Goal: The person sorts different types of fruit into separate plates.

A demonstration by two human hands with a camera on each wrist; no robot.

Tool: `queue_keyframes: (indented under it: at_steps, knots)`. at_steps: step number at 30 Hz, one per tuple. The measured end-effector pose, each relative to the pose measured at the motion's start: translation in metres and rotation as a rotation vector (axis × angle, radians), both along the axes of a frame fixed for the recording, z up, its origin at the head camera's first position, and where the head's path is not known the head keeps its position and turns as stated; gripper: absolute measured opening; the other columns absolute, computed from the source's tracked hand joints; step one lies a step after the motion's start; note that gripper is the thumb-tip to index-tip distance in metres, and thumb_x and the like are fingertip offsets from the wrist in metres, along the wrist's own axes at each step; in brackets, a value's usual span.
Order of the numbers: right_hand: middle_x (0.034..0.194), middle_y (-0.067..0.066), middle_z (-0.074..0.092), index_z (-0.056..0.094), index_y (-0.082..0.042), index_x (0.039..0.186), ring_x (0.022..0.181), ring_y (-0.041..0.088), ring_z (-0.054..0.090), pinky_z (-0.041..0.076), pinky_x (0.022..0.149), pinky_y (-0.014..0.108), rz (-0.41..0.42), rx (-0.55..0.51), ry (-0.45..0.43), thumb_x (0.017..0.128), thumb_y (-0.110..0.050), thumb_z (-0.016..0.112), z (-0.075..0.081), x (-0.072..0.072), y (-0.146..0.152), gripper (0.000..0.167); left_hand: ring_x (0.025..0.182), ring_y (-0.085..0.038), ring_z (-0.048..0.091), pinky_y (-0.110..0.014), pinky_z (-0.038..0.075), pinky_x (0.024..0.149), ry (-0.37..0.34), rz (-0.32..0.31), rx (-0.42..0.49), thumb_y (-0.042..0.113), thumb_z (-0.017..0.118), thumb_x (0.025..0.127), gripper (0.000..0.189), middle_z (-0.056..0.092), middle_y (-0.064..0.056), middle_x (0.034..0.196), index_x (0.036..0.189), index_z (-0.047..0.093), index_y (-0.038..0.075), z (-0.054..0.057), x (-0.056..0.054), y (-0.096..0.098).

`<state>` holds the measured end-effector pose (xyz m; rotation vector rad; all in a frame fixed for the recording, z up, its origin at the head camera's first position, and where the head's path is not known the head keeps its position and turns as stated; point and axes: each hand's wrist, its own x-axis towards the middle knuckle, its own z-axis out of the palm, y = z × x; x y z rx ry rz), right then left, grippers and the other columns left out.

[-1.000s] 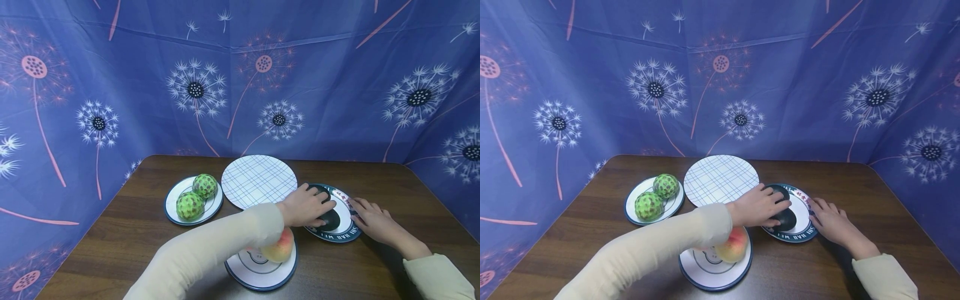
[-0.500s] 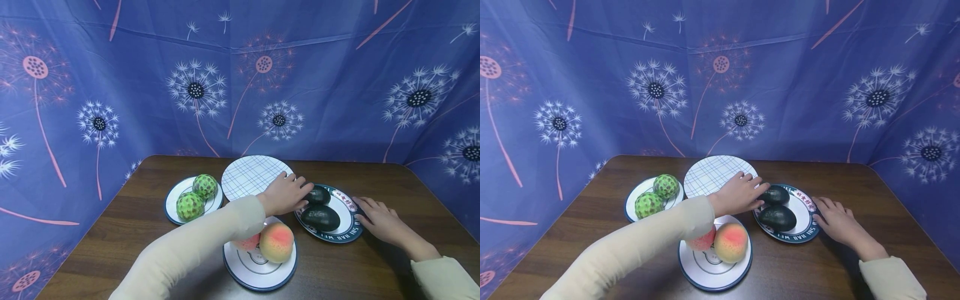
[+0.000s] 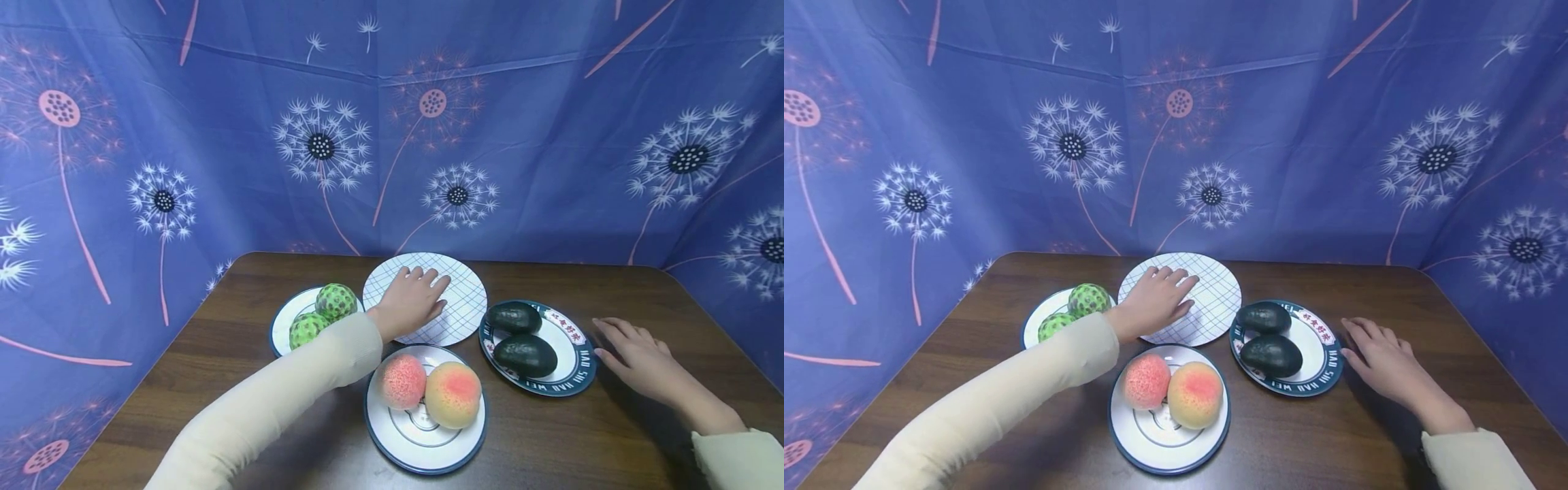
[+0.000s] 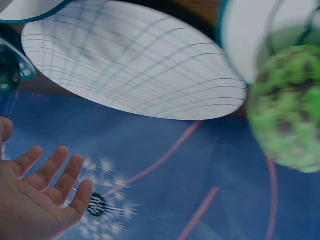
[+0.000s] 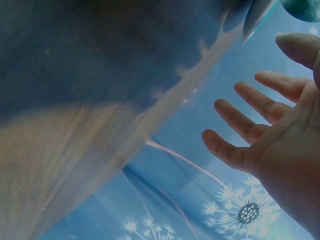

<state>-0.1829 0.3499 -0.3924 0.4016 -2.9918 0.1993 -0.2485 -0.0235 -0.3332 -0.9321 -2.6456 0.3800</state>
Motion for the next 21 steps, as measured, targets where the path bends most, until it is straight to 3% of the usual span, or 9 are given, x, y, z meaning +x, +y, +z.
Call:
queue_keyframes:
  at_steps: [9, 17, 21]
  knots:
    - [0.128, 0.024, 0.038, 0.038, -0.002, 0.133, 0.106, 0.053, 0.038, 0.032, 0.07, 0.069, 0.022, -0.037, 0.163, 0.088, -0.025, 0.059, 0.001, 0.006, 0.008, 0.055, 0.113, -0.027, 0.049, -0.044, 0.04, 0.092, -0.014, 0.169, 0.068, 0.043, 0.036, 0.096, 0.047, 0.05, -0.007, 0.13, 0.135, 0.039, 0.017, 0.003, -0.002, -0.058]
    - [0.132, 0.024, 0.036, 0.033, -0.005, 0.138, 0.107, 0.055, 0.035, 0.027, 0.071, 0.07, 0.01, -0.059, 0.166, 0.087, -0.031, 0.059, 0.003, 0.012, 0.014, 0.063, 0.119, -0.033, 0.042, -0.051, 0.035, 0.097, -0.046, 0.29, 0.172, 0.041, 0.037, 0.096, 0.052, 0.045, -0.011, 0.135, 0.139, 0.036, 0.014, 0.006, 0.003, -0.109]
    - [0.134, 0.025, 0.034, 0.032, -0.006, 0.139, 0.109, 0.056, 0.032, 0.025, 0.074, 0.072, 0.0, -0.064, 0.168, 0.087, -0.033, 0.06, 0.002, 0.014, 0.016, 0.065, 0.121, -0.037, 0.04, -0.055, 0.031, 0.1, -0.017, 0.332, 0.173, 0.042, 0.039, 0.095, 0.054, 0.042, -0.014, 0.137, 0.14, 0.035, 0.012, 0.005, 0.009, -0.135]
